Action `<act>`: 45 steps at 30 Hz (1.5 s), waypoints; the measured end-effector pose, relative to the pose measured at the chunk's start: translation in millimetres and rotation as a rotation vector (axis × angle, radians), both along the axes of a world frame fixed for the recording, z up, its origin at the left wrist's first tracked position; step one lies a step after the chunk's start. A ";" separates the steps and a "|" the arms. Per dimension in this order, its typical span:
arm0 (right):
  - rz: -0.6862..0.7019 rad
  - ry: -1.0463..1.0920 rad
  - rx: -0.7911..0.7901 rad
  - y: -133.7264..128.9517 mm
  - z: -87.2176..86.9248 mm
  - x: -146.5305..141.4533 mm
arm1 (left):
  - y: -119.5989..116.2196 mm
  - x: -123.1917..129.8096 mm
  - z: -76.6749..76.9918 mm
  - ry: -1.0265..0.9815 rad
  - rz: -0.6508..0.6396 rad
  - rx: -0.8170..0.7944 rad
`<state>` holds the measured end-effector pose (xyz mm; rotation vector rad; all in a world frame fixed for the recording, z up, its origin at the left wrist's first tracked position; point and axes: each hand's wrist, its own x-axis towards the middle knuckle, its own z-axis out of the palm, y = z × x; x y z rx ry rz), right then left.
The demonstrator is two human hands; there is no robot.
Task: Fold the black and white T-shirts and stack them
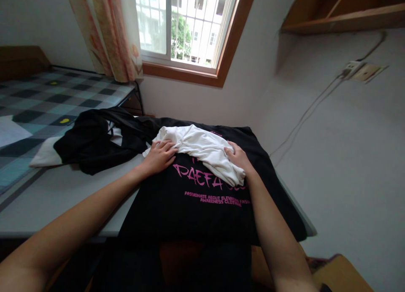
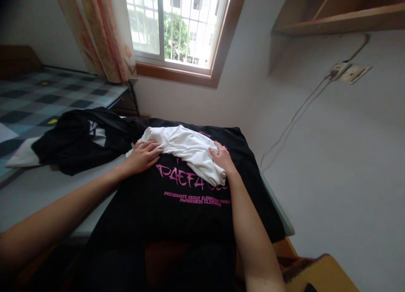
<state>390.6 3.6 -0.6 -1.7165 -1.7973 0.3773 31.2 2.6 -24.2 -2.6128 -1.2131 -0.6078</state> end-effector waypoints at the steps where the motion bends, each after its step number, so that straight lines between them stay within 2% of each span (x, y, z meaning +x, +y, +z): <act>1: 0.001 0.002 0.003 0.2 -0.4 0.3 | 0.0 0.0 0.0 -0.002 0.000 0.001; 18: 0.011 0.006 0.039 3.3 -4.8 4.9 | -0.7 0.9 1.5 -0.017 -0.003 -0.017; 45: 0.006 -0.004 0.012 0.1 -1.5 1.4 | -0.2 0.1 -0.4 0.012 0.004 0.014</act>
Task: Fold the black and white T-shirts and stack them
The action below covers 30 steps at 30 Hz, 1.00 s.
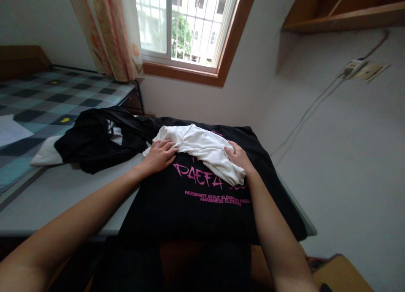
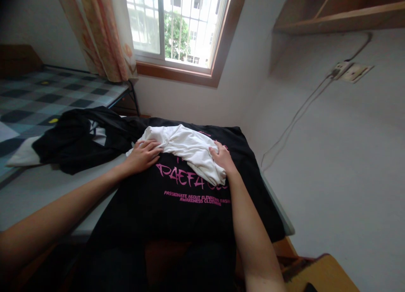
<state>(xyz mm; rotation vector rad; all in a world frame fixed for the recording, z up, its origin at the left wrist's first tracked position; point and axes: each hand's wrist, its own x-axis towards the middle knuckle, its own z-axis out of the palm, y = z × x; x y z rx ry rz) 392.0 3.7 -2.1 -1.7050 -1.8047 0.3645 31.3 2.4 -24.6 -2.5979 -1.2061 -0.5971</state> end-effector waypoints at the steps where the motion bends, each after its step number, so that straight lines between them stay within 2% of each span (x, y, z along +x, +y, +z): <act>1: -0.001 -0.003 -0.003 -0.2 0.0 -0.1 | -0.3 0.1 0.5 0.004 0.001 0.000; 30: 0.004 -0.028 0.014 1.0 -0.9 0.1 | -0.8 0.2 2.0 -0.008 -0.008 -0.008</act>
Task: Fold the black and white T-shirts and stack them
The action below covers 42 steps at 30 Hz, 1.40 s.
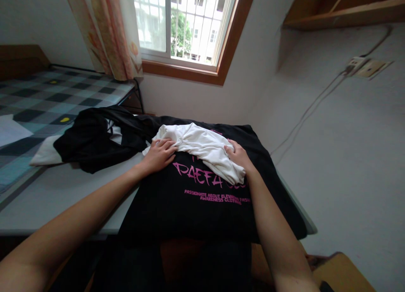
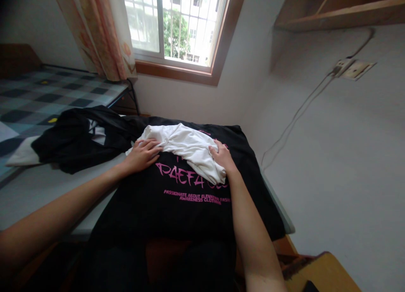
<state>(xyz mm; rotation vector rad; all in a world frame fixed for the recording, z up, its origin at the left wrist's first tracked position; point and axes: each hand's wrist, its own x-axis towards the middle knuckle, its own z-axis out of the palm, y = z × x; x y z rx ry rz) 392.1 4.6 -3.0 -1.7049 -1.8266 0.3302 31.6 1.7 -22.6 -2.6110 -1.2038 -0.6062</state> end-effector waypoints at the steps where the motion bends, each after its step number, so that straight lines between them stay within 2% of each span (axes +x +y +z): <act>1: 0.000 0.000 -0.002 0.0 -0.1 0.1 | 0.0 -0.1 -0.1 0.001 -0.001 0.004; 42: -0.008 -0.003 -0.010 -0.8 0.9 -0.9 | -1.3 0.9 1.9 0.020 0.015 -0.016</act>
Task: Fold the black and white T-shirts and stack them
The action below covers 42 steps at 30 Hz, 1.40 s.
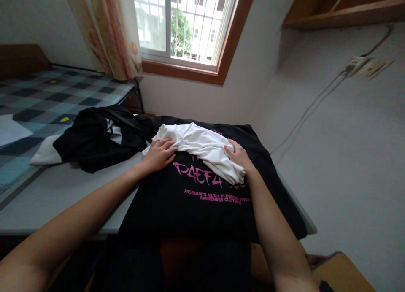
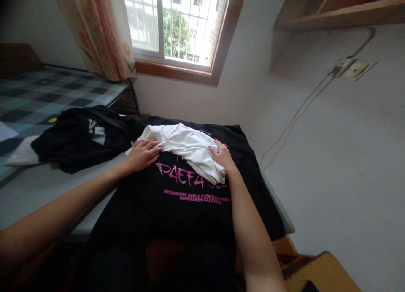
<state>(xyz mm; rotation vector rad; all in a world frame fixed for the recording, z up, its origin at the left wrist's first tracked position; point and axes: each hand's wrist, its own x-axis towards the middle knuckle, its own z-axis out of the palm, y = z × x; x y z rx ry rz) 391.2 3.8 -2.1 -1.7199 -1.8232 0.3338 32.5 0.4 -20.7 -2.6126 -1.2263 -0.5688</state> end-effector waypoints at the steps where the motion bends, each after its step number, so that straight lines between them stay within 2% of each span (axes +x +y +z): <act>1: -0.002 -0.001 -0.002 -0.3 0.5 -0.4 | -0.1 0.2 0.2 -0.001 0.001 -0.002; 42: 0.006 -0.001 0.006 0.8 -1.3 0.8 | 1.1 -0.3 -1.2 -0.008 -0.005 0.000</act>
